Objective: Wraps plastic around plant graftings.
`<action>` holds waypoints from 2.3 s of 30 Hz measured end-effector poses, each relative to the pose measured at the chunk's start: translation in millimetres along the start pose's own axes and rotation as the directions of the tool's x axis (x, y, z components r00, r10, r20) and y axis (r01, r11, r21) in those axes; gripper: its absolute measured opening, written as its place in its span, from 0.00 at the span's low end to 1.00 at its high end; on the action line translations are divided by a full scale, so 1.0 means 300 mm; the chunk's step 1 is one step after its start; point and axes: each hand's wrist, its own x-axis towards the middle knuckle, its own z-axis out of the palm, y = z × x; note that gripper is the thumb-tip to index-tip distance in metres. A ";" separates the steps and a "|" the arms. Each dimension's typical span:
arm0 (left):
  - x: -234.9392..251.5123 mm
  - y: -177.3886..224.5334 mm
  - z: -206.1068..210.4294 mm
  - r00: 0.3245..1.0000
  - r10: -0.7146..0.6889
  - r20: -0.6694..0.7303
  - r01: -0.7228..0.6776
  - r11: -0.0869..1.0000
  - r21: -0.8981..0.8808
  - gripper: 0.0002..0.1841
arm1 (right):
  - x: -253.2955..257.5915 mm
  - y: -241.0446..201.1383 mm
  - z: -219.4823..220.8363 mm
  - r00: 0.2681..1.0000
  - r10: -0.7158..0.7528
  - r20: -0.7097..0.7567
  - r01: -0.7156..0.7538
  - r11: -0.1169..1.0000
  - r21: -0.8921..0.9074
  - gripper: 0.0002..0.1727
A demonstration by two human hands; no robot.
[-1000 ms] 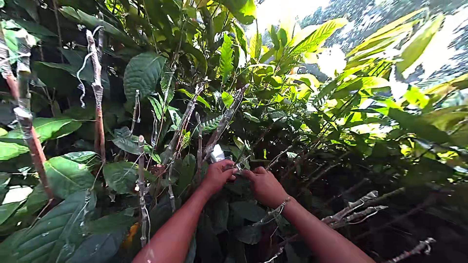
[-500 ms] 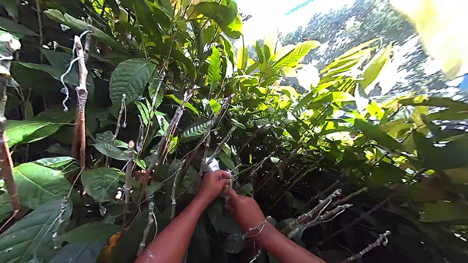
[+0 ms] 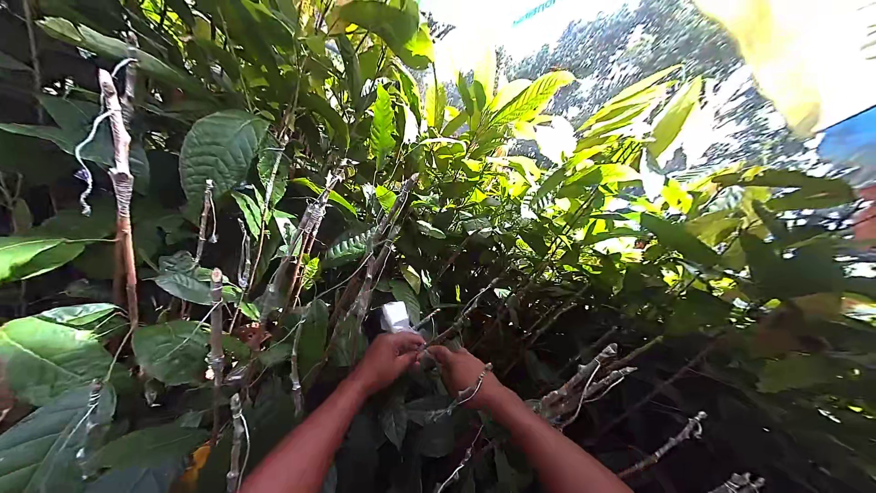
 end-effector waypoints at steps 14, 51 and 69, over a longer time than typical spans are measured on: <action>0.049 -0.017 -0.007 0.979 -0.140 -0.151 0.160 0.978 0.134 0.11 | -0.002 -0.106 0.059 0.967 0.192 -0.167 -0.125 0.930 0.346 0.28; 0.034 0.018 0.007 0.985 -0.133 -0.107 0.157 0.952 0.263 0.11 | -0.109 -0.245 -0.097 0.975 -0.221 -0.040 0.224 0.951 0.214 0.16; 0.022 0.026 0.007 0.999 -0.043 -0.030 0.049 0.968 0.246 0.12 | -0.211 -0.057 -0.341 0.959 -0.284 0.018 0.159 0.586 0.795 0.12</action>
